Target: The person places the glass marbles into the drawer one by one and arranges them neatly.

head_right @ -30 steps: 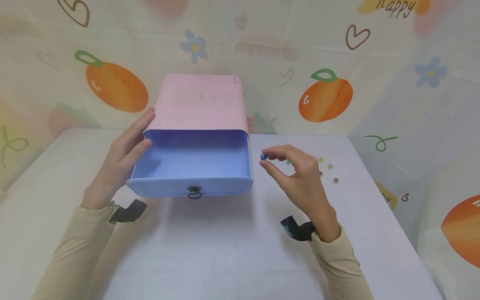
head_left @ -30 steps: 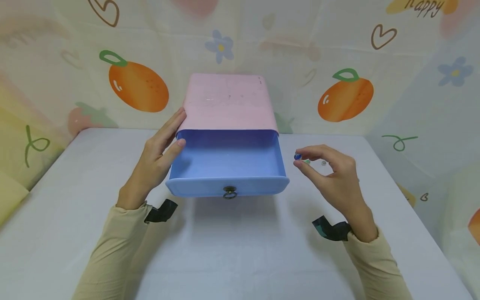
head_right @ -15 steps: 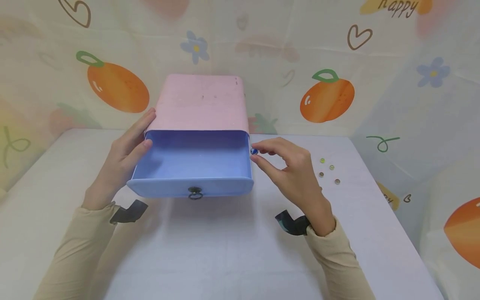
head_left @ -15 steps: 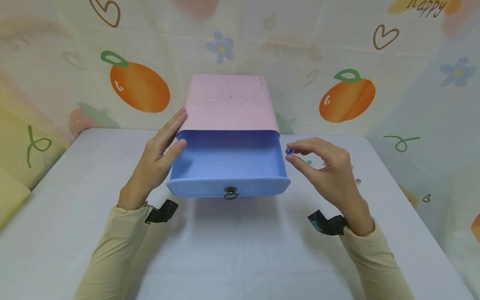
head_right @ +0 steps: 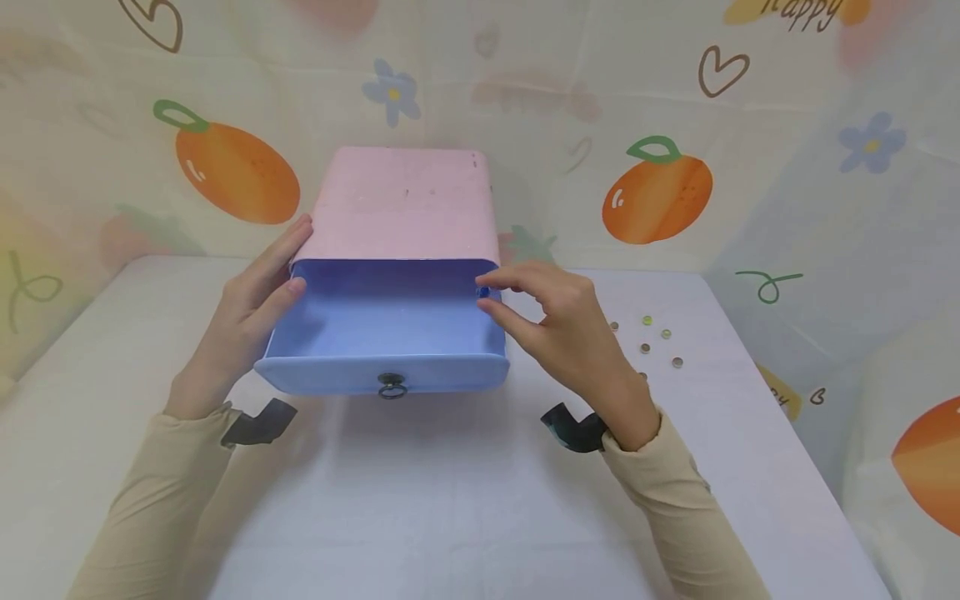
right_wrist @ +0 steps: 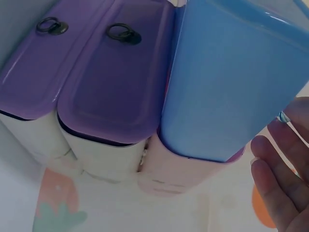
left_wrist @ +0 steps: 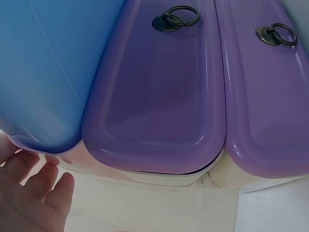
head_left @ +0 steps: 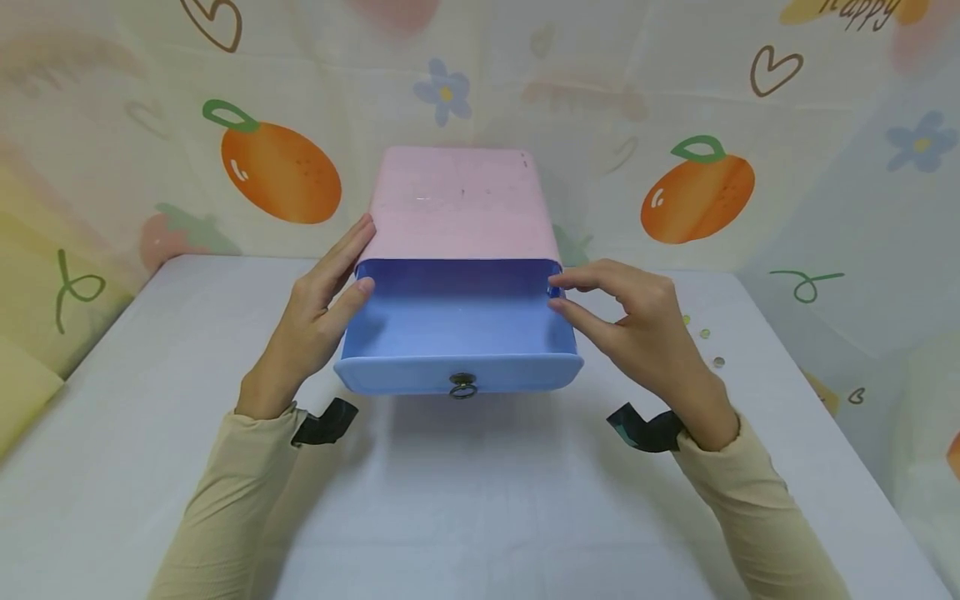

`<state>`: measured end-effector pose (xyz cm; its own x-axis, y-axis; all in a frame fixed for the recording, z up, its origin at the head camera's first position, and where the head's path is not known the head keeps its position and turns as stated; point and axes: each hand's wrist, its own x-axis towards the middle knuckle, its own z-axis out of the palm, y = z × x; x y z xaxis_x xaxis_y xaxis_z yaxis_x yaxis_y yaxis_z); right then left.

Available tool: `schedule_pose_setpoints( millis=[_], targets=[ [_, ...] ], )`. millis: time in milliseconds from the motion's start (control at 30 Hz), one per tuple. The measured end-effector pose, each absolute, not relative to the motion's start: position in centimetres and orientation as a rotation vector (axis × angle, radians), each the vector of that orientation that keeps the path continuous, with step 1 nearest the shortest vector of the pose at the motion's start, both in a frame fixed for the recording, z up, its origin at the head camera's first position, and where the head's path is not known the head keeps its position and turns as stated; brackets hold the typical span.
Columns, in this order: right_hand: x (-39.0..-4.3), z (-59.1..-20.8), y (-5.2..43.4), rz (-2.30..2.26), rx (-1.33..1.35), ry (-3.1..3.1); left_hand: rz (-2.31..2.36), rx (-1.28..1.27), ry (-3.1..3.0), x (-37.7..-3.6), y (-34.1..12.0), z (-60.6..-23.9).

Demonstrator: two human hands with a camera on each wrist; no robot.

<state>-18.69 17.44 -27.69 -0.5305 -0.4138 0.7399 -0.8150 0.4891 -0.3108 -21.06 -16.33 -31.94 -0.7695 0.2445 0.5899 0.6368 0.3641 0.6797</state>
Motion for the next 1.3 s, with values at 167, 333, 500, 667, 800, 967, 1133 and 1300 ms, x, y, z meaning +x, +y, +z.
schedule_pose_setpoints(
  millis=[167, 333, 500, 667, 800, 967, 1133, 1300],
  targets=[
    [-19.0, -27.4, 17.0, 0.846, 1.02, -2.182, -1.377, -0.76, -2.252, -21.0, -16.3, -31.9],
    [-19.1, -27.2, 16.6, 0.814, 1.047, -2.229, -1.383, -0.76, -2.252, -21.0, -16.4, -32.0],
    [-19.3, -27.1, 16.2, 0.797, 1.083, -2.27, -1.377, -0.763, -2.246, -21.1, -16.4, -32.0],
    [-19.6, -27.0, 15.7, 0.789, 1.136, -2.303, -1.37, -0.761, -2.246, -21.1, -16.4, -32.1],
    [-19.8, -27.0, 15.5, 0.782, 1.187, -2.325, -1.367, -0.76, -2.247, -21.0, -16.4, -32.1],
    [-20.1, -26.8, 15.1, 0.776, 1.244, -2.353, -1.383, -0.77, -2.234, -21.0, -16.4, -32.0],
    [-20.4, -26.6, 14.7, 0.762, 1.28, -2.423, -1.382, -0.771, -2.235, -21.0, -16.4, -32.0],
    [-20.4, -26.3, 14.5, 0.719, 1.272, -2.505, -1.382, -0.766, -2.241, -21.0, -16.3, -32.0]
  ],
)
